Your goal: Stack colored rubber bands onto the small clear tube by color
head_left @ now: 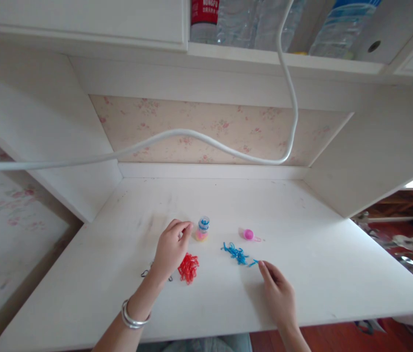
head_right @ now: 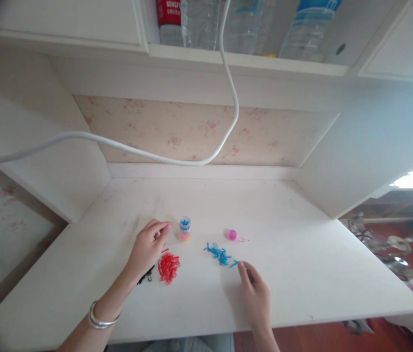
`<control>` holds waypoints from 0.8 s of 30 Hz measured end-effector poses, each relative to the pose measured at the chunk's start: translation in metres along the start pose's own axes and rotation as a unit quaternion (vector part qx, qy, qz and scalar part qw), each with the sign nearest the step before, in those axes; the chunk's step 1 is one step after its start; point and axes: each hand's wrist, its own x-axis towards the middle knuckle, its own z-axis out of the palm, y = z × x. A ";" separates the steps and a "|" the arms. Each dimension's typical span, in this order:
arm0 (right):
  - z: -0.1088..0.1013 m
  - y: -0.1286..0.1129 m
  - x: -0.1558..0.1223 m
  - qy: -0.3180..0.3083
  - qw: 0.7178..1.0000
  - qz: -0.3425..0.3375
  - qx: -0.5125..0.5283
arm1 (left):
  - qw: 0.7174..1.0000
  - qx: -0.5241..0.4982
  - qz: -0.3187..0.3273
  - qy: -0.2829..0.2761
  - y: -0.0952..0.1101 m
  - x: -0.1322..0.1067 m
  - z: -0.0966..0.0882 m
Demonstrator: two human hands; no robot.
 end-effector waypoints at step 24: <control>0.101 -0.156 0.020 -0.096 0.964 -0.242 -0.046 | 0.969 -0.079 -0.111 -0.207 -0.022 -0.125 0.024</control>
